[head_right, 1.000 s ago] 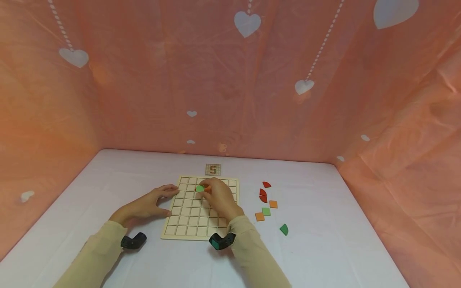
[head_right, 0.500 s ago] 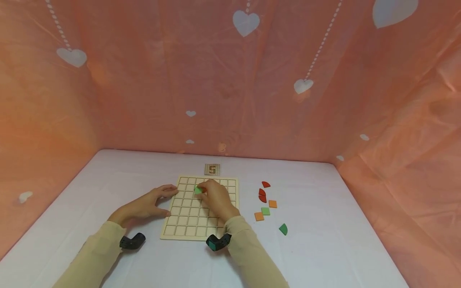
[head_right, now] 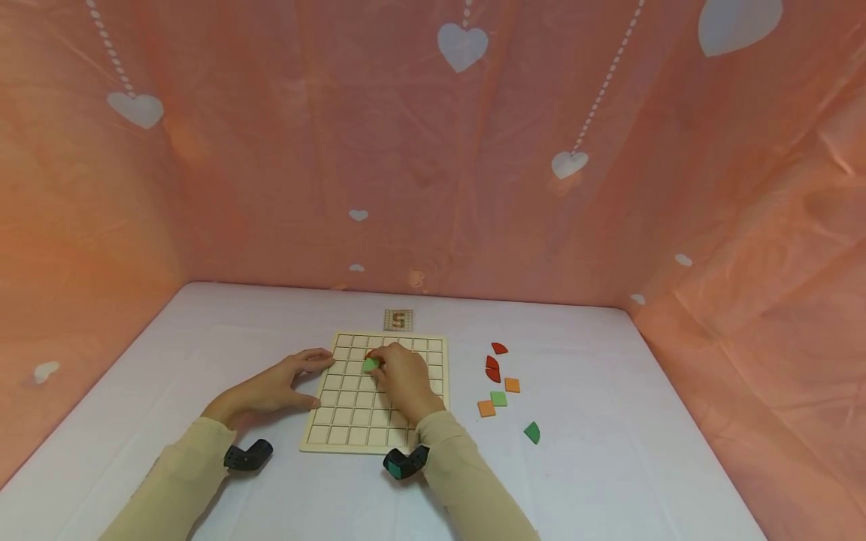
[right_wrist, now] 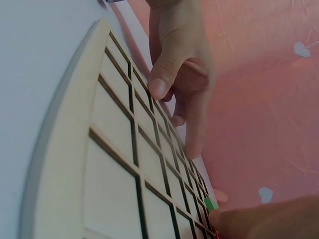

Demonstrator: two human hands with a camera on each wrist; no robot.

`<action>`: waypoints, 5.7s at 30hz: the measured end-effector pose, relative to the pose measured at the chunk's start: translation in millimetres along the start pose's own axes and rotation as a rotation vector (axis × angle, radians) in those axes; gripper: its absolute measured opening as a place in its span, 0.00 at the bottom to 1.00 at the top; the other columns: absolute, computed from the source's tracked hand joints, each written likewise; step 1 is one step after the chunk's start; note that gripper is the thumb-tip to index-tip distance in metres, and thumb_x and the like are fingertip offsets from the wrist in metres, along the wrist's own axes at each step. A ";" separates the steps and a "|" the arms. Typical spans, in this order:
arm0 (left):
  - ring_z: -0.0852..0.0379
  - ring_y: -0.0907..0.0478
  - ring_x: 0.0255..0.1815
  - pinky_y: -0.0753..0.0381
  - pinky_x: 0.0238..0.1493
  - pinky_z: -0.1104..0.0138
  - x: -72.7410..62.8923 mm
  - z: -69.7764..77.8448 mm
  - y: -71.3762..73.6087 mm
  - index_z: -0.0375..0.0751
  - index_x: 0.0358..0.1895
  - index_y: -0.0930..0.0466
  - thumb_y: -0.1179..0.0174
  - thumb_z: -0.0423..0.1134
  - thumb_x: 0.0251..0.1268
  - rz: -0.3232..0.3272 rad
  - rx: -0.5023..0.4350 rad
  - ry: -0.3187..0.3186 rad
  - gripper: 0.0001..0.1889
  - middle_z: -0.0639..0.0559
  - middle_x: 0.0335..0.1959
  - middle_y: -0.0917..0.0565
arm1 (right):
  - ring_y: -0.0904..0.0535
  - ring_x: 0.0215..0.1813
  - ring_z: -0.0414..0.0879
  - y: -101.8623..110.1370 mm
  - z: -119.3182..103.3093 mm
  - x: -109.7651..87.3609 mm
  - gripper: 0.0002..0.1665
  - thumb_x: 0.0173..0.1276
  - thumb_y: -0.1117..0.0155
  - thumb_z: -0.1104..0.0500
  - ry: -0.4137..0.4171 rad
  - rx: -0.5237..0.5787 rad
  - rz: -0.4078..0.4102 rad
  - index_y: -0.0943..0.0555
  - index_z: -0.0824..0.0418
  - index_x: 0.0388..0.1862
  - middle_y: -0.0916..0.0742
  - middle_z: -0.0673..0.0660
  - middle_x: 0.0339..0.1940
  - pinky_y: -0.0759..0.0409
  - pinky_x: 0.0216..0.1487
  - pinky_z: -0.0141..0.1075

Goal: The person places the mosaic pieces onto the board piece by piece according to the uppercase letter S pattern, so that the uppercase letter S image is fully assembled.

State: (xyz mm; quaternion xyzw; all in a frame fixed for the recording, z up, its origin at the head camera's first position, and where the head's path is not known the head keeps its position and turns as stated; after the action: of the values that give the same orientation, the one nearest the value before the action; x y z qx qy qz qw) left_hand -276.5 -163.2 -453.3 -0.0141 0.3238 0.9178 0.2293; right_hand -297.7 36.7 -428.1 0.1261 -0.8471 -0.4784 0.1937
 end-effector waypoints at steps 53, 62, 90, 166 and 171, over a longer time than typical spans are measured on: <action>0.33 0.58 0.84 0.55 0.81 0.37 1.0 -2.3 -0.8 0.36 0.76 0.37 0.28 0.36 0.59 -0.010 -0.027 0.006 0.42 0.41 0.83 0.47 | 0.16 0.48 0.49 -6.1 -0.1 -5.6 0.13 0.69 0.32 0.59 -0.033 0.031 -0.008 0.13 0.58 0.52 0.13 0.53 0.46 0.17 0.50 0.44; 0.32 0.57 0.83 0.51 0.80 0.37 0.8 -1.3 -0.8 0.35 0.76 0.37 0.29 0.35 0.59 -0.006 -0.002 -0.012 0.42 0.39 0.83 0.47 | 0.16 0.48 0.49 -4.6 -0.4 -5.0 0.13 0.70 0.34 0.60 -0.023 0.038 -0.015 0.13 0.58 0.52 0.12 0.55 0.46 0.18 0.49 0.45; 0.31 0.54 0.83 0.49 0.79 0.37 0.0 1.8 0.6 0.34 0.75 0.35 0.29 0.34 0.59 0.003 0.051 -0.055 0.40 0.37 0.82 0.45 | 0.25 0.39 0.42 -3.5 2.8 -4.9 0.14 0.70 0.36 0.64 -0.059 0.144 -0.014 0.14 0.62 0.52 0.13 0.57 0.46 0.22 0.43 0.36; 0.33 0.57 0.84 0.52 0.81 0.38 -0.8 -0.3 -0.3 0.37 0.76 0.36 0.28 0.35 0.58 -0.001 -0.010 -0.002 0.42 0.39 0.83 0.47 | 0.27 0.69 0.66 94.2 180.8 -48.9 0.22 0.75 0.44 0.64 -0.526 0.155 0.078 0.23 0.67 0.66 0.19 0.72 0.64 0.29 0.72 0.60; 0.33 0.56 0.84 0.51 0.80 0.38 -0.3 -0.5 -0.6 0.37 0.76 0.36 0.27 0.35 0.58 0.001 0.000 -0.009 0.42 0.39 0.82 0.46 | 0.24 0.65 0.65 93.2 181.3 -50.2 0.19 0.74 0.42 0.64 -0.533 0.135 0.111 0.20 0.68 0.61 0.17 0.70 0.61 0.27 0.70 0.59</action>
State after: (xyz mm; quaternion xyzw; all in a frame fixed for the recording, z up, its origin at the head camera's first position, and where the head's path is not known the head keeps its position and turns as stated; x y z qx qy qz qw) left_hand -276.1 -163.2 -454.0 -0.0100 0.3229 0.9180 0.2301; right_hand -336.9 242.4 -443.1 -0.0381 -0.9038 -0.4258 -0.0191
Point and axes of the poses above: each hand's wrist, its own x-axis towards the middle knuckle, its own y-axis out of the back of the hand, z = x × y, the point moved 6 cm from there along x, towards the middle knuckle
